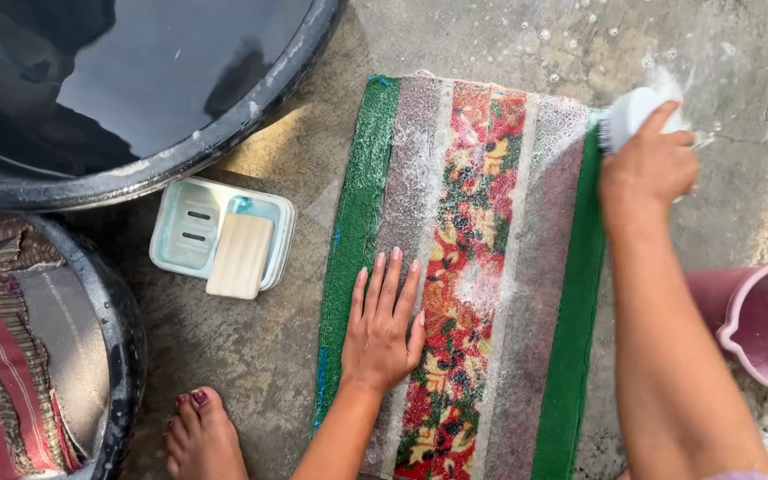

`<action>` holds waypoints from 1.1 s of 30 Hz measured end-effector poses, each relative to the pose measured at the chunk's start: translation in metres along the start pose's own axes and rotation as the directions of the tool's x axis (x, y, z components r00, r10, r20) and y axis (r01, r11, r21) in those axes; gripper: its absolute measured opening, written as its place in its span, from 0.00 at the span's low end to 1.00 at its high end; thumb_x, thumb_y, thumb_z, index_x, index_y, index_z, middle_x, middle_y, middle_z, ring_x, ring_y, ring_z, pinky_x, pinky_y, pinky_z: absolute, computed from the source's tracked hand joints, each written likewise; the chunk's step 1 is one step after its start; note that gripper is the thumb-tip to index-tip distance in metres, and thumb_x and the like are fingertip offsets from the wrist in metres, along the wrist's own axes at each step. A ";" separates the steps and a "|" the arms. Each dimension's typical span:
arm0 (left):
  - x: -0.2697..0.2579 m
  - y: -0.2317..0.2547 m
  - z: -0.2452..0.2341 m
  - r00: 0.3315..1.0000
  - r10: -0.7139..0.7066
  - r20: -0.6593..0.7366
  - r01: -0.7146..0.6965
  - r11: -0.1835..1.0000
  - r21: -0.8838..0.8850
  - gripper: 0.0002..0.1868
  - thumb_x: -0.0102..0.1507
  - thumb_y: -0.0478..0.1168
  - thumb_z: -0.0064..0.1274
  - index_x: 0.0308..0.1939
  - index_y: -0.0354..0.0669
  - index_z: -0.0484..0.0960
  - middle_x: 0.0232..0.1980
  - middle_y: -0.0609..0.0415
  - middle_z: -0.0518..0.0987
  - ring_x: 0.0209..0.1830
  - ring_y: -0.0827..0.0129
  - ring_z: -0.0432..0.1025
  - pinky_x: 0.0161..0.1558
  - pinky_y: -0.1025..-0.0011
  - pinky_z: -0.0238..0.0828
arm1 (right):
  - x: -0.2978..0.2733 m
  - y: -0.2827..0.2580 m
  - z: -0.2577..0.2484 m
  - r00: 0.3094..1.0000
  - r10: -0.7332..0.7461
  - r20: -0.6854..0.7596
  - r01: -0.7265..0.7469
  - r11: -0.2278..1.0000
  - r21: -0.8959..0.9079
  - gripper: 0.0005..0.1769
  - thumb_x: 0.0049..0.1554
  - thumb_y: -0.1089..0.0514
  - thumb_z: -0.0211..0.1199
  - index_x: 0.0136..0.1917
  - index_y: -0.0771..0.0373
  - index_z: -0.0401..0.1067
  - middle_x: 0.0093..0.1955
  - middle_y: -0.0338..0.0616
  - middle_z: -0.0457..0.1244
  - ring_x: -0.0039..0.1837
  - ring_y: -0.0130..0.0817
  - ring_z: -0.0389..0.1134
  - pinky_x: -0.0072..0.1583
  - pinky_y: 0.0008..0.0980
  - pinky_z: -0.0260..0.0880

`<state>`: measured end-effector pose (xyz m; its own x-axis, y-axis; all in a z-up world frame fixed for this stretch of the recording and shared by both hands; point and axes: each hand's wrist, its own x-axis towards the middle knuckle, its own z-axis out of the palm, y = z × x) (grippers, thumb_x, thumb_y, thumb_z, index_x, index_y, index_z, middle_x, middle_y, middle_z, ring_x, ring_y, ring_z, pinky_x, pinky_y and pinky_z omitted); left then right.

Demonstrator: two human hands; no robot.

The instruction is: Manually scrubbing and rinsing floor mats with soap, water, and a brush.

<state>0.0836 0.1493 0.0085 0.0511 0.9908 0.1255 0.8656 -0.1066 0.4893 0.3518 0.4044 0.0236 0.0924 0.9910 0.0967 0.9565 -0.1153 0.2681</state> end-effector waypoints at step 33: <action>-0.002 -0.003 0.008 1.000 -0.010 0.010 0.010 0.999 0.036 0.36 0.65 0.48 0.46 0.76 0.41 0.59 0.81 0.39 0.54 0.83 0.47 0.45 0.78 0.49 0.34 | -0.105 -0.153 -0.054 0.784 -0.525 -0.331 0.414 0.840 -0.351 0.39 0.59 0.43 0.61 0.79 0.53 0.57 0.59 0.61 0.64 0.55 0.58 0.71 0.44 0.59 0.75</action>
<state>0.0849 0.1479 0.0000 0.0471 0.9926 0.1121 0.8836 -0.0938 0.4587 0.1805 0.3141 0.0241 -0.5212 0.8152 0.2527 0.7447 0.2898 0.6013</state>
